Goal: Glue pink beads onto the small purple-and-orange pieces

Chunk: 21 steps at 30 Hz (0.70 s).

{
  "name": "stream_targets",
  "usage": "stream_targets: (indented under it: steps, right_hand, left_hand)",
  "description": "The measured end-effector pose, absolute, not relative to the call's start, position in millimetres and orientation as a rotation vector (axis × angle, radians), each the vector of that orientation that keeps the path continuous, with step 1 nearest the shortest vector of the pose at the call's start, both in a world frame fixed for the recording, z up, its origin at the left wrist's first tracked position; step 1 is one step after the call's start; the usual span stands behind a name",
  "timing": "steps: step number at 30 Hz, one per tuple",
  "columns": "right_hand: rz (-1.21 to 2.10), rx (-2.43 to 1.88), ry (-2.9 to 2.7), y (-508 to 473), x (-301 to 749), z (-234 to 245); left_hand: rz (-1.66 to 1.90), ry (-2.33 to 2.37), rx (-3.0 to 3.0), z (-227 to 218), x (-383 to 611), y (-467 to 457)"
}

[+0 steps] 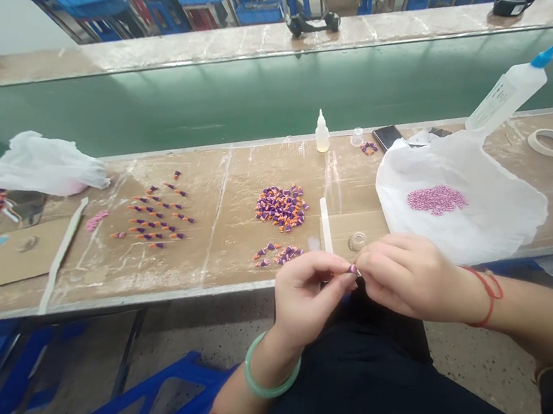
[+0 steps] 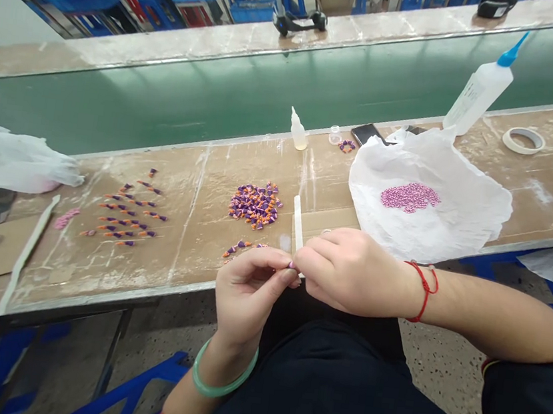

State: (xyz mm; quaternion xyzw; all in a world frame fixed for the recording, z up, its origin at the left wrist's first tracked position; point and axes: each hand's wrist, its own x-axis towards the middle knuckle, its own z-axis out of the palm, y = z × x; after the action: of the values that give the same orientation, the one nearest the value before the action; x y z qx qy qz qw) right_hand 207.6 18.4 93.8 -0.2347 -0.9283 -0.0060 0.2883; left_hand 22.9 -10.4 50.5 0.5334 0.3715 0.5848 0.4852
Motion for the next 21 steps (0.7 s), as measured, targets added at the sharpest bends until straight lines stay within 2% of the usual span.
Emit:
stream_targets:
  steps: [3,10,17,21]
  right_hand:
    - [0.038,-0.642,-2.454,21.0,206.4,89.0]
    - [0.707,-0.974,-2.214,28.9,212.5,89.7]
    - [0.527,-1.282,-2.069,34.4,264.3,73.6]
    - [0.563,-1.522,-1.957,33.8,281.0,67.8]
  left_hand:
    - [1.375,0.949,1.196,47.3,23.2,-8.5]
    - [1.153,1.023,0.984,34.0,12.8,-4.9]
    - [0.964,1.555,1.551,9.7,-68.7,20.7]
    - [0.780,1.704,1.697,2.0,-97.3,42.7]
